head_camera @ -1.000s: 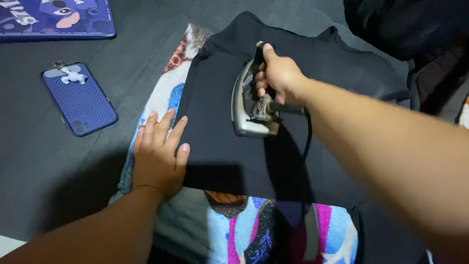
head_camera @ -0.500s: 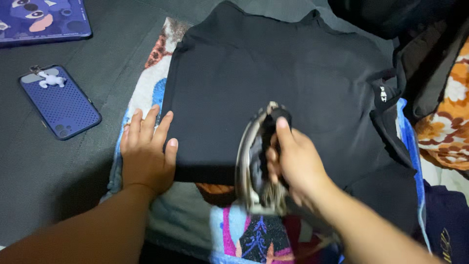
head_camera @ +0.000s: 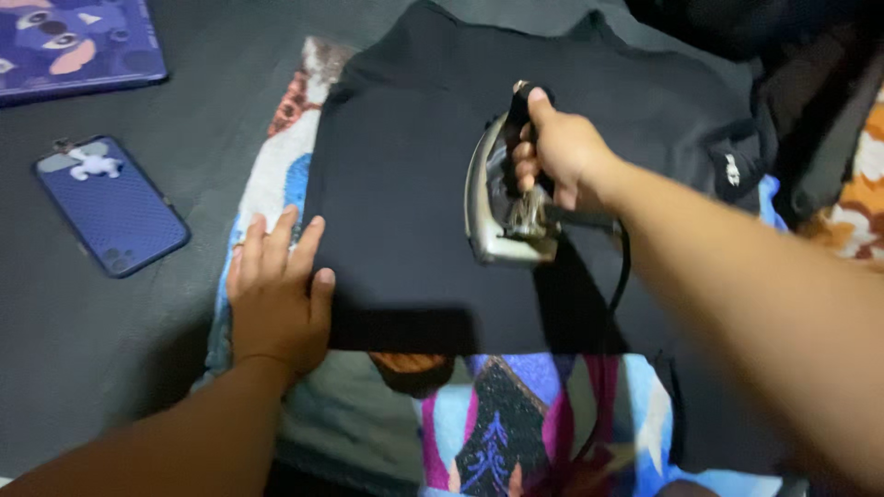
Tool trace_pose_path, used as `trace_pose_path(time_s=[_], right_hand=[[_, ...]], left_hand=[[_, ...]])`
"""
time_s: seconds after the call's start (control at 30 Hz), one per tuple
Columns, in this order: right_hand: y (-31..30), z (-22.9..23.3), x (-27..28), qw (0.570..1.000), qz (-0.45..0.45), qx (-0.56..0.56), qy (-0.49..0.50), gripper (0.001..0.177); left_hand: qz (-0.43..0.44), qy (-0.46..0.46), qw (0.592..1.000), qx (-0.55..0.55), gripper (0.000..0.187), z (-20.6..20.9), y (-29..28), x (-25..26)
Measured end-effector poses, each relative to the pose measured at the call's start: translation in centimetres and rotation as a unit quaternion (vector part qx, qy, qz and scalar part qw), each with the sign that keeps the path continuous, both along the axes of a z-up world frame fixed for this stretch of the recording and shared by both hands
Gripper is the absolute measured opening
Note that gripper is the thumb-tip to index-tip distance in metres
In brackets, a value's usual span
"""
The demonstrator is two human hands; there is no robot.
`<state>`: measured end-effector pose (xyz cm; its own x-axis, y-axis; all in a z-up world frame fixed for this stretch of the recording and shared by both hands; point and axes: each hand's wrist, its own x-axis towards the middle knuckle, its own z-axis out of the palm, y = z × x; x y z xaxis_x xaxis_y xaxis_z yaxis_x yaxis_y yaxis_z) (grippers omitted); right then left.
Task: The person irons a black t-shirt laid out on a patterned surface. They use an electric iron to smooth the front, back, and sleeves of the garment, repeatedly adjusting the shirt's position to cover all areas.
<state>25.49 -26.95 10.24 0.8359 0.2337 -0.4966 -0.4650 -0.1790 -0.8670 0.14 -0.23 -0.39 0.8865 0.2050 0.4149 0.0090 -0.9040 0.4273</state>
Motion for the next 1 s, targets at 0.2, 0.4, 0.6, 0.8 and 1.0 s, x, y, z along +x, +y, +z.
trace_pose_path(time_s=[0.2,0.4,0.6,0.8,1.0], right_hand=[[-3.3,1.6,-12.6,0.994,-0.059,-0.076,-0.051,0.047],[-6.5,1.8,-21.3,0.99,-0.14,-0.035,0.008,0.047],[-7.8,0.6,-14.5,0.991,-0.082,-0.091,-0.063,0.051],[-7.7,0.2,-2.1,0.996,-0.088,-0.024,-0.012,0.049],[-8.2,0.2,-4.9,0.994,-0.107,-0.004,-0.016,0.049]], left_hand=[[-0.015,0.006,1.0,0.0,0.056,0.2,-0.2,-0.3],[-0.017,0.01,1.0,0.005,0.057,0.4,-0.4,-0.2],[-0.018,0.016,1.0,-0.003,0.057,0.0,-0.3,-0.5],[-0.015,0.027,1.0,-0.002,0.056,0.1,-0.4,-0.1],[-0.019,0.029,0.999,-0.014,0.057,0.3,-0.7,-0.1]])
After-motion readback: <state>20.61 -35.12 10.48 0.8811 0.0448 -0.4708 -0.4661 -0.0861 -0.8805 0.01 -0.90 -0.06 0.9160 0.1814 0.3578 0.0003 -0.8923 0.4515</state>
